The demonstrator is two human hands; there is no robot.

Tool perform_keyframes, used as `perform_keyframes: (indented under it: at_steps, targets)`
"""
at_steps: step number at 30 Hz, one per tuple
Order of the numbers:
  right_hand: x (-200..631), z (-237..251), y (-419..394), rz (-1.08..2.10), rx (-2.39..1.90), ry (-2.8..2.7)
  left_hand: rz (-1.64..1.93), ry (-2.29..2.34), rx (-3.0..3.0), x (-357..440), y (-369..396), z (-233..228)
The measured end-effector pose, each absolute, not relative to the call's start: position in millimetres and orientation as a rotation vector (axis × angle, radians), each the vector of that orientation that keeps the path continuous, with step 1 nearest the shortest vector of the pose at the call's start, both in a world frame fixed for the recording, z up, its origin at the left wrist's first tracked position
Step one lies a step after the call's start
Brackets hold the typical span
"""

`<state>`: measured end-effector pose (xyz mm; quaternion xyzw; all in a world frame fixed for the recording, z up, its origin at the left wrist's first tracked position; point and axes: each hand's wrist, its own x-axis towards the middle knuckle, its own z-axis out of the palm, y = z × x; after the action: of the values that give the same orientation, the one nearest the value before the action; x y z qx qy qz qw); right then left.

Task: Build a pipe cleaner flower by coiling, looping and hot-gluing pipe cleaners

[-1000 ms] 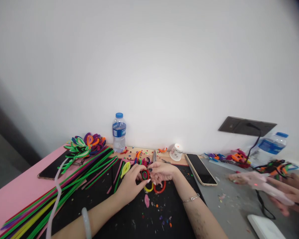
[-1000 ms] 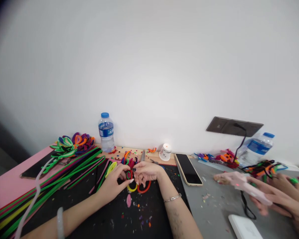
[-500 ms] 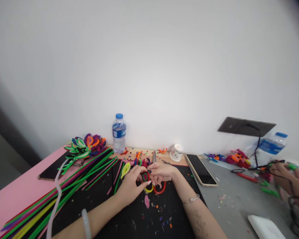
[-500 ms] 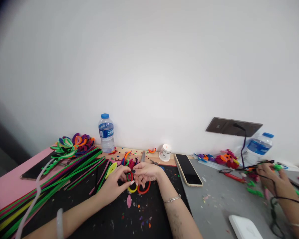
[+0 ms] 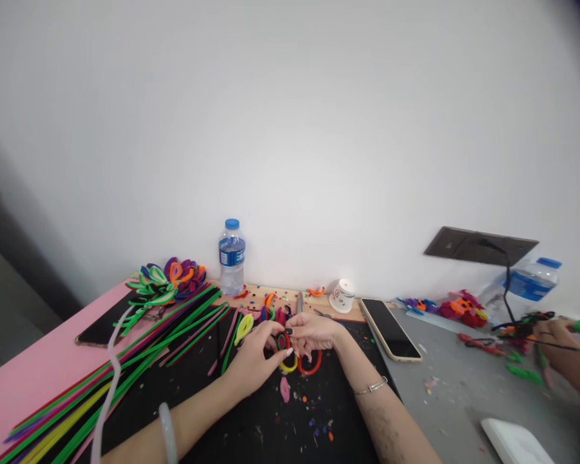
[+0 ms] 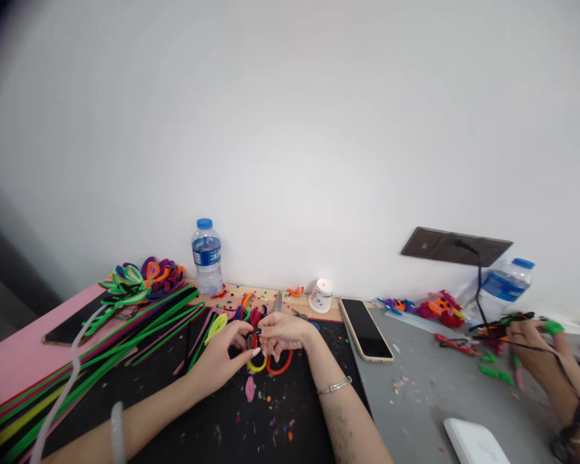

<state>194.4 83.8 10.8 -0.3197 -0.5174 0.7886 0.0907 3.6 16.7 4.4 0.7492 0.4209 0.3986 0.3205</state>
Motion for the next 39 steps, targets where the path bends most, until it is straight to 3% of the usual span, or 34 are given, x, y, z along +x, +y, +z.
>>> perform_keyframes:
  at_steps: [39]
  targets:
    - [197.2,9.5,84.2,2.354,-0.923,-1.481,1.058,1.084,1.98,2.6,17.6,3.7]
